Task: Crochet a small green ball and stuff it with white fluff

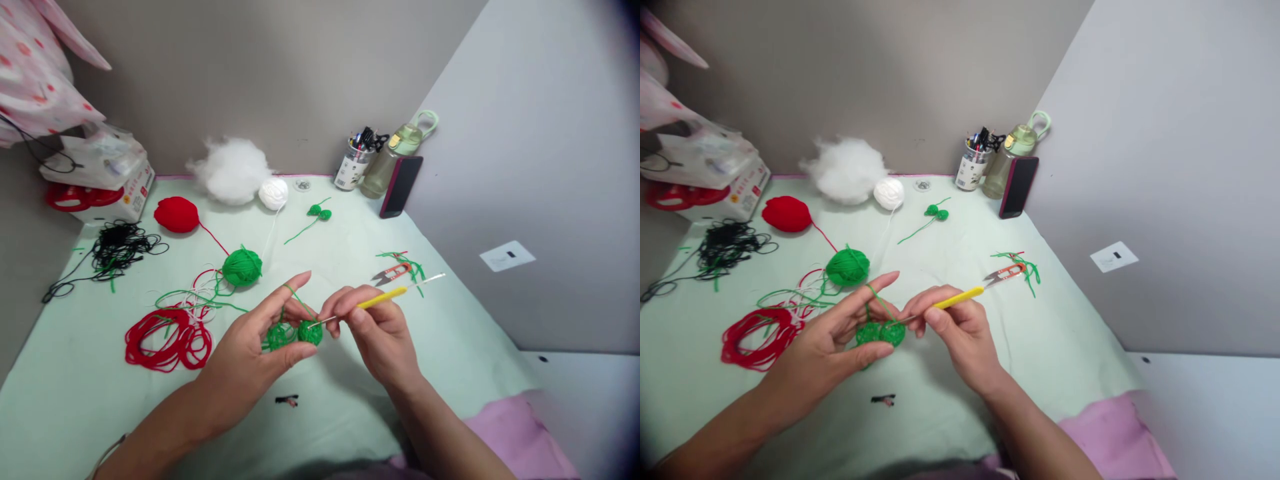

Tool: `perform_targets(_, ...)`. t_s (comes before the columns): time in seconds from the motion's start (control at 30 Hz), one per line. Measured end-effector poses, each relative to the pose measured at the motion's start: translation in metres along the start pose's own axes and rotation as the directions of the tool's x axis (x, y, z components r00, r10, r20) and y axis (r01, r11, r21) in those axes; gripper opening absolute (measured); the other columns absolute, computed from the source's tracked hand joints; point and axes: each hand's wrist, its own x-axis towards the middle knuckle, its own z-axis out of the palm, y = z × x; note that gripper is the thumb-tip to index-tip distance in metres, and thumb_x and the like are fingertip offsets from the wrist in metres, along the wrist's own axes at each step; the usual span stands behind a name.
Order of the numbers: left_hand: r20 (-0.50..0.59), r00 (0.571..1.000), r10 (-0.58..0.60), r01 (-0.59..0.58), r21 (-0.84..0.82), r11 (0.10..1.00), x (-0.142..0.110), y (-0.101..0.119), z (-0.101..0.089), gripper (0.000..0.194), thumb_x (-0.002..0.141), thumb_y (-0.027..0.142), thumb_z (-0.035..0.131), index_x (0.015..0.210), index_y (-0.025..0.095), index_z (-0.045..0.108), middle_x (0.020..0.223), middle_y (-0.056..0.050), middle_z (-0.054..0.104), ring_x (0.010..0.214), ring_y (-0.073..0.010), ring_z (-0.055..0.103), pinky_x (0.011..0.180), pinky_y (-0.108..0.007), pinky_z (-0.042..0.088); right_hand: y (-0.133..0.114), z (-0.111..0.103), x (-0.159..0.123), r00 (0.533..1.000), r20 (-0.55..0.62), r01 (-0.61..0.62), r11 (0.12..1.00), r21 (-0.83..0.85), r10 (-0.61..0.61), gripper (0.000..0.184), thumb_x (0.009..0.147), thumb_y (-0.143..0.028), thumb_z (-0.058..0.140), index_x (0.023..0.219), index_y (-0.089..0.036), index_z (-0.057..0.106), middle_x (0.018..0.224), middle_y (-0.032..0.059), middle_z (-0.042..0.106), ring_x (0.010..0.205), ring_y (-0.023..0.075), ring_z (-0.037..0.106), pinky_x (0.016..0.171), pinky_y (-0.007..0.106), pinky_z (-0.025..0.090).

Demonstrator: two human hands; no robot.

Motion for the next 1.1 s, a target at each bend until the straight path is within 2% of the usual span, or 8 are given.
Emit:
perform_targets(0.13,-0.001,1.0,0.03,-0.03,0.012,0.999,-0.001,-0.001,-0.001,0.072,0.089,0.038,0.074,0.156,0.032,0.047,0.117,-0.005,0.072,0.115,-0.0248,0.065,0.105,-0.038,0.048,0.001,-0.001,0.001,0.999,0.005,-0.05,0.993,0.107,0.05,0.015,0.103,-0.034,0.061,0.098,-0.023,0.07,0.094,0.0041,0.078,0.073,0.014,0.071,0.067,0.028,0.057)
perform_targets(0.27,0.008,0.998,0.056,-0.056,0.019,0.998,-0.001,-0.002,-0.001,0.067,0.094,0.039,0.069,0.156,0.032,0.046,0.119,-0.004,0.072,0.11,-0.0232,0.067,0.106,-0.039,0.048,-0.002,-0.004,0.0,0.998,0.046,-0.046,0.991,0.127,0.04,0.017,0.106,-0.032,0.055,0.104,-0.023,0.069,0.101,0.0047,0.078,0.079,0.014,0.073,0.072,0.03,0.059)
perform_targets(0.4,0.029,0.998,0.057,-0.057,0.019,0.998,-0.001,-0.002,-0.001,0.063,0.097,0.038,0.065,0.157,0.032,0.044,0.122,-0.005,0.072,0.111,-0.0229,0.067,0.106,-0.04,0.048,-0.006,-0.006,-0.004,0.998,0.055,0.027,0.999,-0.031,-0.025,0.018,0.107,-0.028,0.053,0.106,-0.023,0.07,0.104,0.006,0.076,0.082,0.0156,0.072,0.075,0.032,0.059)
perform_targets(0.57,0.025,0.999,0.025,-0.024,-0.011,1.0,0.0,-0.001,0.0,0.064,0.097,0.038,0.063,0.157,0.03,0.043,0.127,-0.006,0.072,0.114,-0.023,0.067,0.106,-0.037,0.049,-0.01,-0.006,-0.007,0.979,0.131,0.184,0.946,-0.265,-0.154,0.022,0.108,-0.021,0.05,0.112,-0.024,0.071,0.106,0.0069,0.074,0.095,0.0183,0.07,0.081,0.034,0.058)
perform_targets(0.8,0.03,0.999,0.021,-0.02,-0.043,0.999,0.0,0.0,0.003,0.06,0.097,0.039,0.064,0.154,0.029,0.049,0.125,-0.005,0.075,0.113,-0.0218,0.068,0.103,-0.033,0.05,-0.014,-0.012,-0.004,0.978,0.169,0.17,0.943,-0.286,-0.125,0.021,0.108,-0.022,0.05,0.109,-0.024,0.071,0.1,0.0067,0.075,0.095,0.0198,0.071,0.081,0.036,0.059)
perform_targets(0.93,0.017,1.0,0.011,-0.008,-0.158,0.987,0.0,-0.004,0.005,0.063,0.096,0.038,0.068,0.155,0.026,0.048,0.125,-0.006,0.075,0.115,-0.0205,0.068,0.101,-0.03,0.05,-0.007,-0.005,-0.006,0.956,0.13,0.293,0.898,-0.328,-0.264,0.022,0.106,-0.021,0.053,0.113,-0.024,0.074,0.101,0.008,0.078,0.095,0.0212,0.073,0.077,0.036,0.062)
perform_targets(1.1,-0.006,1.0,-0.024,0.02,-0.352,0.936,0.0,-0.012,0.012,0.062,0.096,0.037,0.071,0.154,0.03,0.049,0.127,-0.004,0.075,0.116,-0.0185,0.068,0.101,-0.027,0.049,0.006,0.005,-0.017,0.889,0.098,0.441,0.777,-0.45,-0.447,0.029,0.105,-0.018,0.054,0.122,-0.029,0.074,0.112,0.0096,0.078,0.097,0.0224,0.077,0.073,0.036,0.066)
